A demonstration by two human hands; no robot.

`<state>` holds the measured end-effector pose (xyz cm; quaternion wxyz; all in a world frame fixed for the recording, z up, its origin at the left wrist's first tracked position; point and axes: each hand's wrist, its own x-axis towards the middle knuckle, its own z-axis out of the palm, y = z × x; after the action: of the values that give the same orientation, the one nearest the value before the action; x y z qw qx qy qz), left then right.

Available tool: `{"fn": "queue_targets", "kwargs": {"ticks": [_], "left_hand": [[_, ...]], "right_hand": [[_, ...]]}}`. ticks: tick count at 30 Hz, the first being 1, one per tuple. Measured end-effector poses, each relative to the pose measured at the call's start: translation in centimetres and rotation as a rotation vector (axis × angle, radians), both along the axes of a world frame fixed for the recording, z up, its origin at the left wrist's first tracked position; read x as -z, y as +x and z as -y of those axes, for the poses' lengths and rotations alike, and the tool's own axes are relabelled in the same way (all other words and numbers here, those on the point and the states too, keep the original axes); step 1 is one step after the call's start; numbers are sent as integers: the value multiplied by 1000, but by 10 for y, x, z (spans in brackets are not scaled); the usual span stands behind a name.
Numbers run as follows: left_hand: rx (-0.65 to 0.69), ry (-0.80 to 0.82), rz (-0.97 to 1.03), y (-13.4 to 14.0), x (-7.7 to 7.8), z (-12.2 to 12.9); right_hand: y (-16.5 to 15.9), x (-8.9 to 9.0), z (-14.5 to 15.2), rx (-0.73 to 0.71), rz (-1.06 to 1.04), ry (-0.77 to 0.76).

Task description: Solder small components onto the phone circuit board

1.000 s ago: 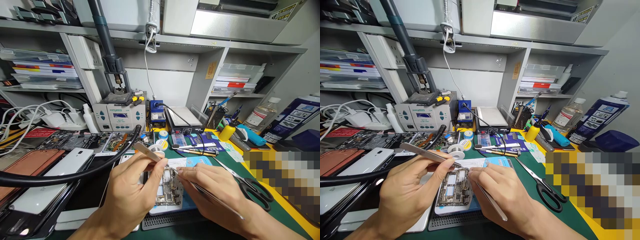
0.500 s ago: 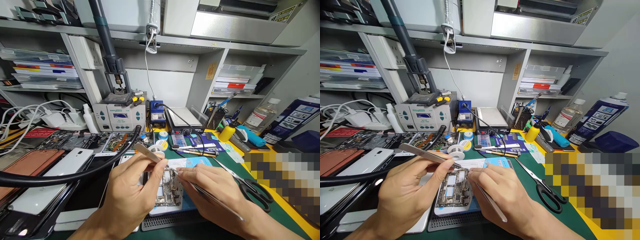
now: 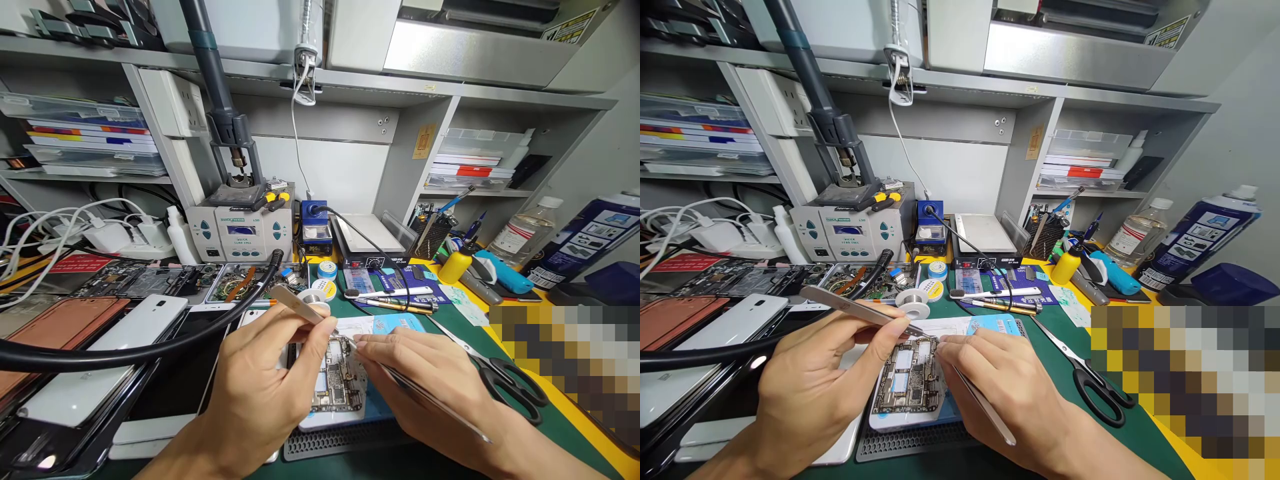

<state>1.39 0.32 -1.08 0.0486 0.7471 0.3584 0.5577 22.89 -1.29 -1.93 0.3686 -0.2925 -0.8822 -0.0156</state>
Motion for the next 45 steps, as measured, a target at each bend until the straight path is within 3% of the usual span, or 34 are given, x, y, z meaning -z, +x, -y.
{"fn": "queue_targets", "kwargs": {"ticks": [45], "left_hand": [[14,31,12,0,-2,0]], "right_hand": [[0,0,-1,16,5,4]]}}
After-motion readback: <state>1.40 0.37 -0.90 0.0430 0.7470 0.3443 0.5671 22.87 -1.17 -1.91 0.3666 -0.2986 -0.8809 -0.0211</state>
